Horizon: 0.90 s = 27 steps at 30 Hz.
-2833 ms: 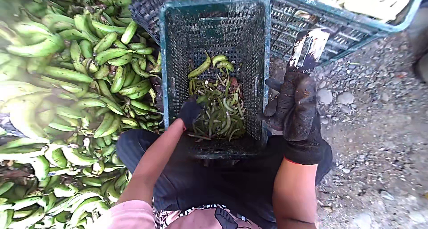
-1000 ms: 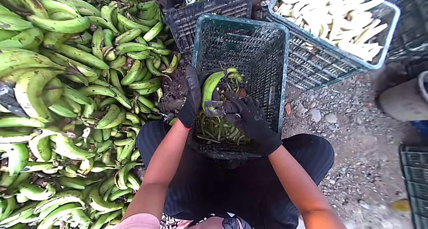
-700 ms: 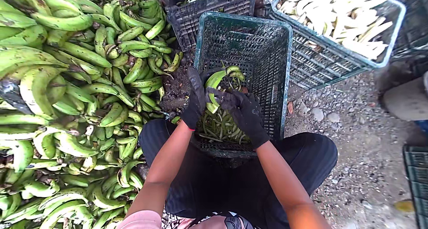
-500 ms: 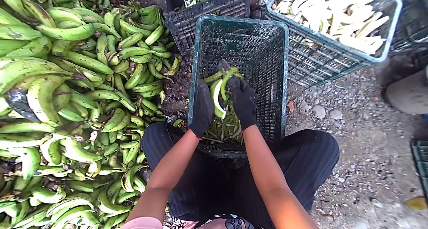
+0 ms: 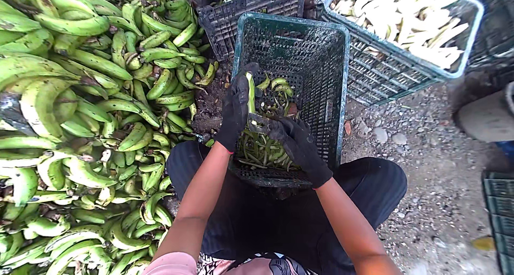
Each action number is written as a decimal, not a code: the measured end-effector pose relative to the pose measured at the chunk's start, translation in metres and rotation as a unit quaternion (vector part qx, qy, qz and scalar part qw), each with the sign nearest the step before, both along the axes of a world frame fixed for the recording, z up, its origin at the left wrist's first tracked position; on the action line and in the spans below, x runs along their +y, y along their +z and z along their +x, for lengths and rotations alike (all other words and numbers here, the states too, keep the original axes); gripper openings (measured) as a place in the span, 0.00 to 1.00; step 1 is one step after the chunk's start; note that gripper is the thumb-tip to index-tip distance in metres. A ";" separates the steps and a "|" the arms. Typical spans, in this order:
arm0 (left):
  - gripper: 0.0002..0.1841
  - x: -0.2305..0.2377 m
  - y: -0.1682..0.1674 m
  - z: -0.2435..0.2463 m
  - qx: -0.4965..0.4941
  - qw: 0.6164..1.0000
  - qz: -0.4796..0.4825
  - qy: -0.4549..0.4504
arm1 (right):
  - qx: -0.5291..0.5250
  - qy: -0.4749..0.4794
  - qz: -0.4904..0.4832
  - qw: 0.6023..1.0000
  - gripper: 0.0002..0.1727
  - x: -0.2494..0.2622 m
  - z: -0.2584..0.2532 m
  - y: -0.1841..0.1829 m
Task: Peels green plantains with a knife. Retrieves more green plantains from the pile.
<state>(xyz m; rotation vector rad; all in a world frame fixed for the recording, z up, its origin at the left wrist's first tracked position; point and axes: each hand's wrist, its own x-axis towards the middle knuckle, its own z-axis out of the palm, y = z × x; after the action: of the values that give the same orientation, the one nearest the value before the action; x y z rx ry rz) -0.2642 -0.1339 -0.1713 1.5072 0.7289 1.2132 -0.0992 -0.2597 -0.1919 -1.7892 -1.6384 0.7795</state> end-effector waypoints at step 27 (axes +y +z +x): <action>0.32 -0.019 -0.010 0.001 -0.050 0.994 -0.056 -0.076 | -0.019 -0.187 0.041 0.981 0.40 0.013 -0.022 -0.016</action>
<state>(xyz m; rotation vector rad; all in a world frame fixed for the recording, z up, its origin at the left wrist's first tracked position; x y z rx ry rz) -0.2628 -0.1525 -0.1810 1.3741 0.5931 1.1070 -0.1210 -0.2465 -0.2081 -1.9801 -1.2791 0.5025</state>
